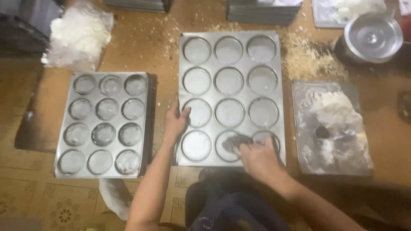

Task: Applying grease to the individual molds of metal baking tins using a cloth to prepare them for baking.

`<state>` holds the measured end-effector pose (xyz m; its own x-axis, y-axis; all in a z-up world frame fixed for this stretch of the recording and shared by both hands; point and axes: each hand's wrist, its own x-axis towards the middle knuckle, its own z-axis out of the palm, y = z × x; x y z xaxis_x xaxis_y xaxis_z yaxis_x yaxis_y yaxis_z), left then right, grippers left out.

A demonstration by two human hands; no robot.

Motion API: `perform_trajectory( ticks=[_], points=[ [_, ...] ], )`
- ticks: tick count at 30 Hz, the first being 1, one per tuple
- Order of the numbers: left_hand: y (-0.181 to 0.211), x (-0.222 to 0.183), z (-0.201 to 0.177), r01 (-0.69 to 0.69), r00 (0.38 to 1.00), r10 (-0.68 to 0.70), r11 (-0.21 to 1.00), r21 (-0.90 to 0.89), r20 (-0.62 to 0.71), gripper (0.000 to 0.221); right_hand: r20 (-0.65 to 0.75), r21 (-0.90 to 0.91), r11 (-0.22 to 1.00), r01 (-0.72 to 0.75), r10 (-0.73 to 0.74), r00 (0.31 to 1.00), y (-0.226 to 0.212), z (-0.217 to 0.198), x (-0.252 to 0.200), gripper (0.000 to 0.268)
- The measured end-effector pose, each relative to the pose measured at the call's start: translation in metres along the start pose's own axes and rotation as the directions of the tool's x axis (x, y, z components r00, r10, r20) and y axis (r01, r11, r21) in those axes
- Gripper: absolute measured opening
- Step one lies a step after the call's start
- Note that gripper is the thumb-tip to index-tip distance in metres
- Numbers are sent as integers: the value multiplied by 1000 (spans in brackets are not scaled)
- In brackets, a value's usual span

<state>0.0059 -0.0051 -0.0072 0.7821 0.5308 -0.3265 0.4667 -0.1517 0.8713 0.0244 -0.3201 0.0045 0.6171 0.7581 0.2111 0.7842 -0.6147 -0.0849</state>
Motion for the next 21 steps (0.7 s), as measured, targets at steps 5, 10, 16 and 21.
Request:
perform_trajectory(
  ticks=[5,10,16,21],
  points=[
    [23,-16,-7,-33,999,27,988,149,38,72,48,4,999,-34,34,998,59,14,99,8],
    [46,-23,-10,35,995,-55,975,220,87,78,-6,-1,905,-425,425,905,138,25,281,15],
    [4,-7,9,36,999,-36,999,-6,2,68,-100,-79,960,-268,260,960,115,25,224,6],
    [32,-16,-6,-2,998,2,1000,-2,61,67,-135,-195,937,-290,267,954,90,-12,192,7]
  ],
)
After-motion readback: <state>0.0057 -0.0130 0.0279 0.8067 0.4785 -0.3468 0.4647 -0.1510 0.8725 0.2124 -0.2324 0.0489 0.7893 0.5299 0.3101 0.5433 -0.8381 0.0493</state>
